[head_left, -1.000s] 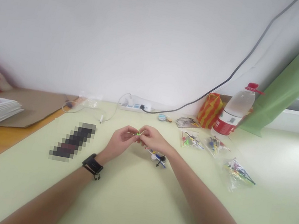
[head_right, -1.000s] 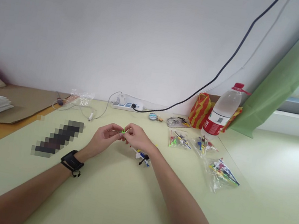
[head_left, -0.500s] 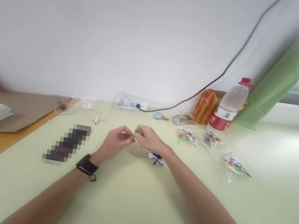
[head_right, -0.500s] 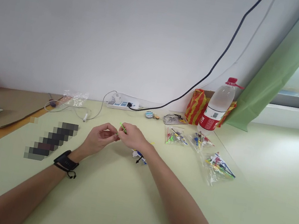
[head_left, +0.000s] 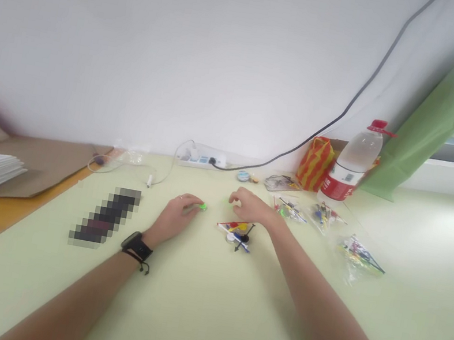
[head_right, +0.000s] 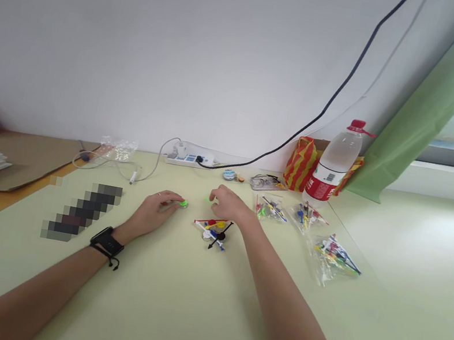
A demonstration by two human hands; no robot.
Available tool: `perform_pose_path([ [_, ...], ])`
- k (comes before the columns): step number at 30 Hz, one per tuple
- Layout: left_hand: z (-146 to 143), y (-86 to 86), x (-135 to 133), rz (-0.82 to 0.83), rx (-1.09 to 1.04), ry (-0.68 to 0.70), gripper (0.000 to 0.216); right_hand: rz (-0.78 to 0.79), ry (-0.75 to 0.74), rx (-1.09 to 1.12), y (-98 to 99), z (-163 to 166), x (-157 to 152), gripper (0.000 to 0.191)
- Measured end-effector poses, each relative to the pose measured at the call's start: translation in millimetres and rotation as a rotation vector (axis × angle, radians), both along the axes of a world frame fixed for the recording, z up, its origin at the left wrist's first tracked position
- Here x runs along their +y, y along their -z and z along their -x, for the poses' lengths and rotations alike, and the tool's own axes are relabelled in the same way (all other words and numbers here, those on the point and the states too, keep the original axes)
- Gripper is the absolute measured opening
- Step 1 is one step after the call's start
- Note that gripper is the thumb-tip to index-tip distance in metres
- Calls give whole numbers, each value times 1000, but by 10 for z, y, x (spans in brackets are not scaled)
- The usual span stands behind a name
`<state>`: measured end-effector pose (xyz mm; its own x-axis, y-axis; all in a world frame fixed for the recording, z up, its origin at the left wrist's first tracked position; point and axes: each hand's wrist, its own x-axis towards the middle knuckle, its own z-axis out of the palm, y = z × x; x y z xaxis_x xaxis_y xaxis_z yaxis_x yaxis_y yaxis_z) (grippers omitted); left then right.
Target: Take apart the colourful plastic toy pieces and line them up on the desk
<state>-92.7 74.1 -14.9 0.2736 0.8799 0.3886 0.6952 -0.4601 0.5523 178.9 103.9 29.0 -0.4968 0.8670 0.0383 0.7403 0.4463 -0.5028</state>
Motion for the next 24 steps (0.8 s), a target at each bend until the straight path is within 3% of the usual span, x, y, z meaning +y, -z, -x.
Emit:
perform_pose_path([
  [7,-42,24,-36,-110,70,30,33,269,-251,-79,-240,-109,-61,15],
  [15,-180,-34,-172,-124,-36,119,20,462,-271,-115,-304,94,-245,4],
  [20,-219,-70,-220,-129,-119,82,19,485,-143,222,-289,75,-216,4],
  [24,-329,-169,-337,-68,-168,140,23,536,-149,519,-233,102,-170,5],
])
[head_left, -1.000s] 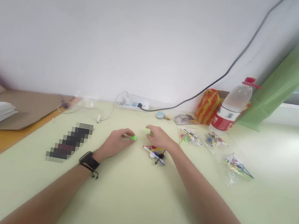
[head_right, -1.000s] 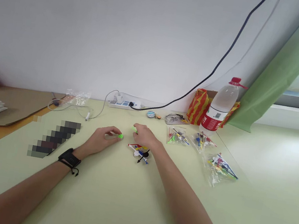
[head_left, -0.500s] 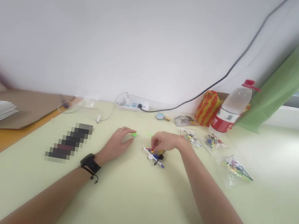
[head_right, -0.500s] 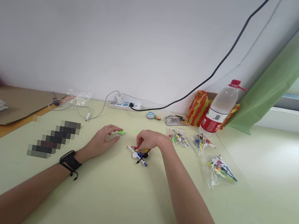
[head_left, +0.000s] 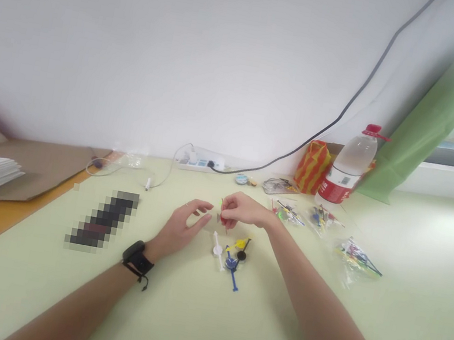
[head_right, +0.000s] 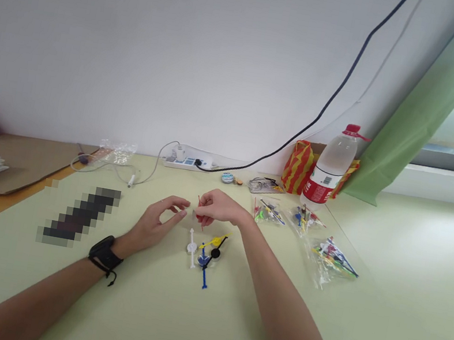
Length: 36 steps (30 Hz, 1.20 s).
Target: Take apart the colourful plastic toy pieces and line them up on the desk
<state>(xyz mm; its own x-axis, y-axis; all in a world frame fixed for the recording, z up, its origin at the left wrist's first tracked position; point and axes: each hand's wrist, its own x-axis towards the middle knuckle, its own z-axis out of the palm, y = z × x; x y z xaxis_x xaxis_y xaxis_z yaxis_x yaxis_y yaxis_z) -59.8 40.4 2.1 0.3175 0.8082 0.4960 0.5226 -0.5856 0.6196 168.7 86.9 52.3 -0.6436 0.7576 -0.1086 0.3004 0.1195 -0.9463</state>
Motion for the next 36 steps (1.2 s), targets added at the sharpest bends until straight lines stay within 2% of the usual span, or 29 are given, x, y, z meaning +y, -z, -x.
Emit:
perform_pose_path([
  [3,-105,-73,-80,-4,-23,97,25,18,21,119,30,83,3,4],
  [5,-145,-98,-96,-42,-47,102,19,-3,22,135,50,147,-8,3],
  [7,-147,-96,-80,-74,-47,81,13,-105,24,64,76,200,-15,1],
  [11,-82,-28,-5,-93,-25,33,4,-344,127,-152,156,206,51,12],
  [15,-28,62,64,-75,74,-15,3,-408,270,-297,275,30,218,22],
  [19,-9,124,133,-27,223,-76,12,-421,326,-447,387,-196,330,40],
  [23,34,163,194,-87,298,-96,15,-399,278,-518,391,-305,328,46],
  [26,102,167,199,-142,374,-83,21,-368,207,-524,303,-355,290,44],
  [30,183,161,166,-90,501,-62,41,-323,143,-513,189,-471,253,37],
  [33,196,167,156,-43,515,-71,50,-321,171,-513,202,-554,255,35],
  [36,187,175,164,-56,482,-84,50,-327,202,-496,289,-576,267,30],
])
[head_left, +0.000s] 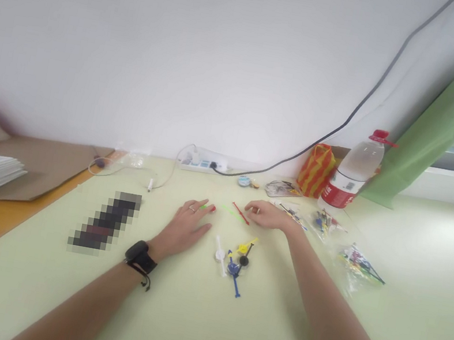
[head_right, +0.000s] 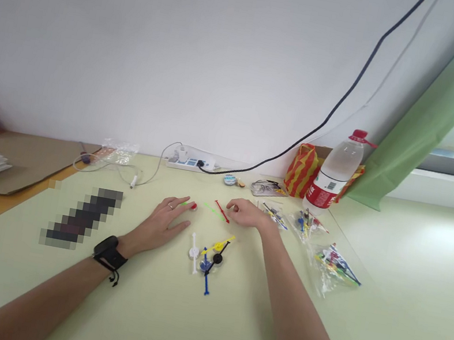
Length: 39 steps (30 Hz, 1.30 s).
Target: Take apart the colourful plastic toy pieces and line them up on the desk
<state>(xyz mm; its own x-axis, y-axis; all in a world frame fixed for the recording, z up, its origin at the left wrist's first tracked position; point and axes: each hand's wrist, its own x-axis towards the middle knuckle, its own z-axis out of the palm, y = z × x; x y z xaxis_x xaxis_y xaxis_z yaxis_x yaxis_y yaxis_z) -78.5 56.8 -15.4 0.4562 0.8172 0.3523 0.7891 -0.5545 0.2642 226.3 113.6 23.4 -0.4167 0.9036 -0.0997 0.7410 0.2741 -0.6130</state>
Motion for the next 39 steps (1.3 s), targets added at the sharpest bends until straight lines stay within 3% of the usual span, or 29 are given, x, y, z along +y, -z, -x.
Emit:
perform_pose_path([
  [9,-13,-36,-25,33,-3,13,47,-61,-32,202,257,260,-48,24],
  [16,23,-23,-17,38,6,32,53,-16,7,469,404,328,-81,22],
  [22,39,20,3,28,-2,19,56,-66,51,456,475,362,-80,29],
  [28,48,19,-1,24,5,33,55,-194,41,251,447,424,-75,22],
  [39,18,-31,-9,91,5,41,51,-42,32,450,492,335,-37,28],
])
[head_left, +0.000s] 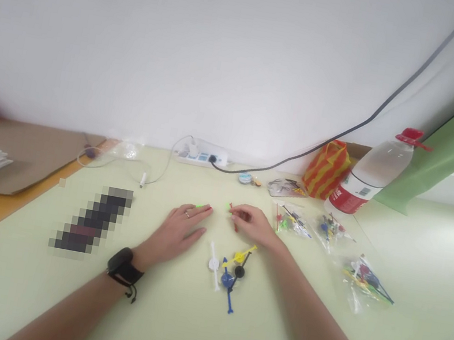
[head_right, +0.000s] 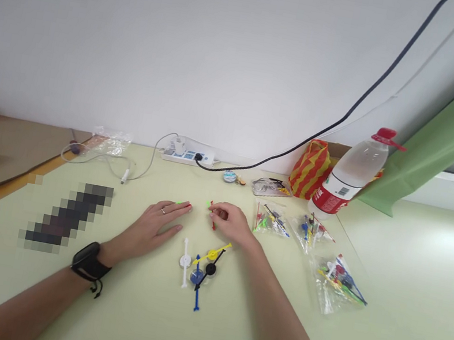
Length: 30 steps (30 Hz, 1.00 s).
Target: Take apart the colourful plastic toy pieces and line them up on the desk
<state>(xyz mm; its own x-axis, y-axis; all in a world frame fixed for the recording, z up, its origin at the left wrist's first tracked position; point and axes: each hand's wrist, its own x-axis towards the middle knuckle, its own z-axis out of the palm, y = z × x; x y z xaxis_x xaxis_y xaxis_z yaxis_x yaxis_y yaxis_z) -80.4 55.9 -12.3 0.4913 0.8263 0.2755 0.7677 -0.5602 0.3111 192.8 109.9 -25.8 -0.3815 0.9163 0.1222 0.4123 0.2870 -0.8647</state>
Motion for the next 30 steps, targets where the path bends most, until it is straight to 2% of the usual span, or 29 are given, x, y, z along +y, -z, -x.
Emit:
perform_pose_path([
  [5,-27,1,3,-25,-17,-3,46,75,9,36,-231,-21,-14,29],
  [8,-34,-4,11,-30,-21,3,44,31,16,-2,-459,-60,-27,32],
  [9,-35,-5,15,-32,-20,4,44,39,-25,-21,-536,-67,-43,34],
  [12,-38,-3,27,-47,-14,6,43,75,-269,-129,-735,-32,-141,40],
  [15,-43,4,36,-62,-3,14,42,111,-407,-414,-842,98,-291,48],
  [18,-44,14,44,-70,-5,20,41,130,-384,-713,-857,261,-434,59],
  [20,-43,20,49,-70,-17,27,40,119,-391,-786,-844,346,-503,60],
  [25,-40,37,51,-70,-49,33,38,156,-440,-719,-810,423,-552,44],
  [30,-36,65,56,-79,-51,30,38,179,-447,-508,-701,353,-430,44],
])
